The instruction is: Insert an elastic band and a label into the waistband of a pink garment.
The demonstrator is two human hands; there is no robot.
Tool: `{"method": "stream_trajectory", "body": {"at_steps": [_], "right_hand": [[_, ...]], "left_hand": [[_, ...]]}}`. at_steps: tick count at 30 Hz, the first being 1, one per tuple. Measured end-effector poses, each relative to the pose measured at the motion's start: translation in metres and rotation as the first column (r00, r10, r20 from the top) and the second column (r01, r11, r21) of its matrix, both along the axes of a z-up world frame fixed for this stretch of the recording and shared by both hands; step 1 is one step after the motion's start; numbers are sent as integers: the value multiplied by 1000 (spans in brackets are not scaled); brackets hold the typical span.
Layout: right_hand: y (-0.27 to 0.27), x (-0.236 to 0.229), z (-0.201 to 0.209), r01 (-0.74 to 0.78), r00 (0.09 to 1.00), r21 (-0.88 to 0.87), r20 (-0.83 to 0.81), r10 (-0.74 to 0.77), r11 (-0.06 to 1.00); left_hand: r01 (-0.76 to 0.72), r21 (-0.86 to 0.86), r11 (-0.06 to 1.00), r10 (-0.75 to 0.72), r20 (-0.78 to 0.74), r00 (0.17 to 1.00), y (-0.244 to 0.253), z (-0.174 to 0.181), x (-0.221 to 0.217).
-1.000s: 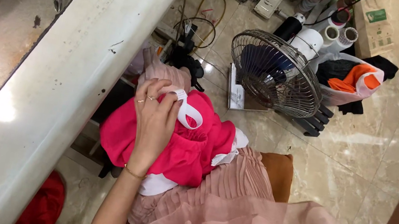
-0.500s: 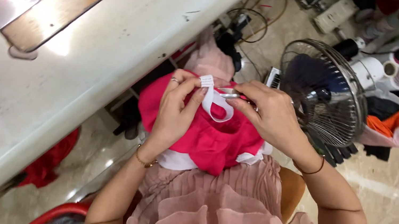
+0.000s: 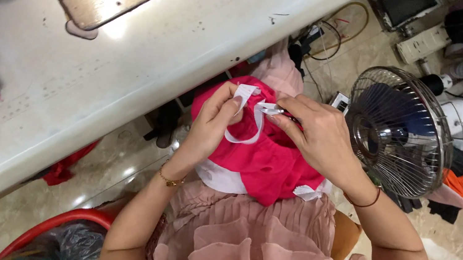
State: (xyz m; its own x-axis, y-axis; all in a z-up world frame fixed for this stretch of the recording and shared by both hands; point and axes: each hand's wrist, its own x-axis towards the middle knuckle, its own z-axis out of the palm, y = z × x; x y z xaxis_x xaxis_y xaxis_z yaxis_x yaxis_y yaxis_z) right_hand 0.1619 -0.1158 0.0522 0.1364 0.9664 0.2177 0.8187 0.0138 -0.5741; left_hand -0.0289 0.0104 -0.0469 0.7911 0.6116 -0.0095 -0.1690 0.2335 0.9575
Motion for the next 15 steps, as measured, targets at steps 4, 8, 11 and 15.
{"method": "stream_trajectory", "body": {"at_steps": [4,8,11,15], "right_hand": [[4,-6,1,-39,999,10,-5,39,999],[6,-10,3,-51,999,-13,-14,51,999],[7,-13,1,-74,997,-20,-31,73,997],[13,-21,1,-113,993,-37,-43,111,993]], "left_hand": [[-62,83,995,72,-124,990,1,36,-7],[-93,338,937,218,-354,910,3,65,-13],[-130,496,859,268,-219,938,4,75,-16],[-188,440,878,266,-123,956,4,57,-31]]}}
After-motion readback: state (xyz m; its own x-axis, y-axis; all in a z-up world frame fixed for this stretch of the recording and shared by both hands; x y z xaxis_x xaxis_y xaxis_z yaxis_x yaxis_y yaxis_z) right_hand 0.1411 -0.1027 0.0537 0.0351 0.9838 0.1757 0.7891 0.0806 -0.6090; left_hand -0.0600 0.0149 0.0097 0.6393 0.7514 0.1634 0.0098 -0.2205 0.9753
